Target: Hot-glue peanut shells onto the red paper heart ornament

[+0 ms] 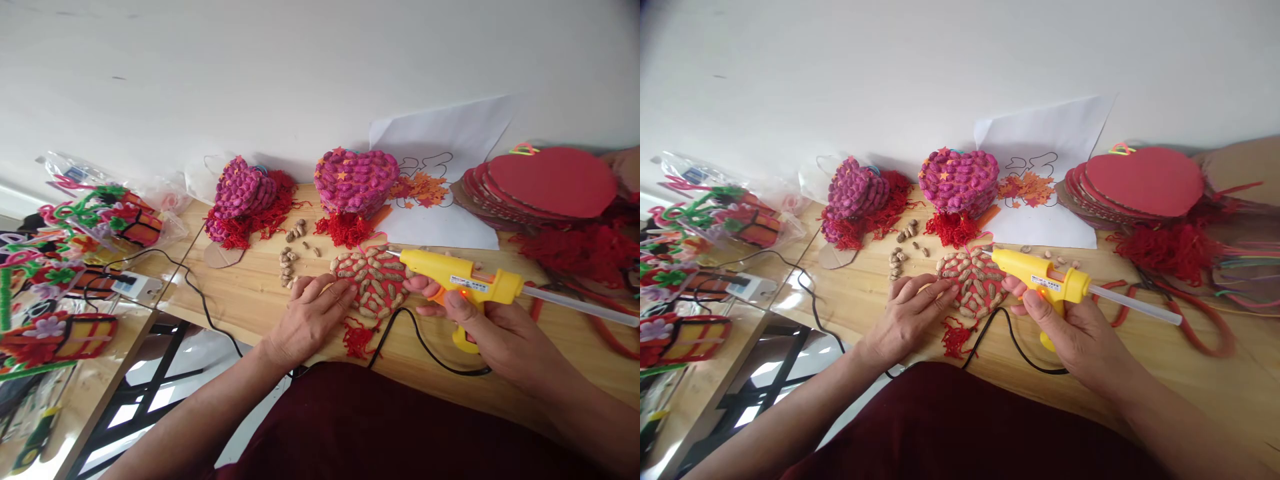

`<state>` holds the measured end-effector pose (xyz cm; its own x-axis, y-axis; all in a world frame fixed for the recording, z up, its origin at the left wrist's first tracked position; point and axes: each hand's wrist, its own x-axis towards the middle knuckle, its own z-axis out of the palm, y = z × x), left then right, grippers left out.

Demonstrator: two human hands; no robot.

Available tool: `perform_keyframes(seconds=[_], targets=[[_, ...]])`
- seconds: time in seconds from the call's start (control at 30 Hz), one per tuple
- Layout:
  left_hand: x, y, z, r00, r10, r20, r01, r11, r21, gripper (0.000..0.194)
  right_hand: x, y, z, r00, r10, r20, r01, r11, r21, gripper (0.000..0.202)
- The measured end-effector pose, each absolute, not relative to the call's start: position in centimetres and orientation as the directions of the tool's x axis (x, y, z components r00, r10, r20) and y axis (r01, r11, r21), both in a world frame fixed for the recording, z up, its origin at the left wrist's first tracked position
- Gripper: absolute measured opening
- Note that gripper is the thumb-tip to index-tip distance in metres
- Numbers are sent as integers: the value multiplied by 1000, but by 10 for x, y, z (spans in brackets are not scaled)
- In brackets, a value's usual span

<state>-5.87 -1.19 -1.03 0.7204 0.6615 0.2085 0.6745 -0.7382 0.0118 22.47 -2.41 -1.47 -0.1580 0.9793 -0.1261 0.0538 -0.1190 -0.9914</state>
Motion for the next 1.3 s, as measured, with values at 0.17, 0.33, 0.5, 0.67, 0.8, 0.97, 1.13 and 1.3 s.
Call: perform_keyframes(seconds=[0.17,0.33,0.5,0.67,0.8,0.97,1.13,1.3], targets=[[-56,-10,-5,734,645,213,663,-749,-18,38,224,-24,-14,-154,983,-102,40,-97,-994,30],[-51,-11,-4,732,638,238,665,-745,-47,34,226,-24,-15,-158,977,-143,28,-140,-990,34],[-49,-10,-3,745,616,257,653,-753,-85,32,226,-21,-11,-111,986,-126,1,-127,-992,30],[-48,-10,-3,745,615,259,653,-752,-94,31,226,-16,-9,10,989,-146,-125,-144,-982,25],[-48,-10,-3,744,613,266,651,-755,-78,31,227,-16,-10,18,985,-173,-204,-166,-965,24],[-48,-9,-5,739,613,280,651,-757,-62,31,228,-15,-12,-23,983,-182,-224,-183,-957,24],[-48,-10,-7,742,609,279,648,-758,-70,31,227,-12,-13,-25,979,-201,-240,-201,-950,25],[-53,-6,-10,741,613,274,651,-756,-67,30,228,-13,-11,-30,977,-209,-246,-210,-946,27]])
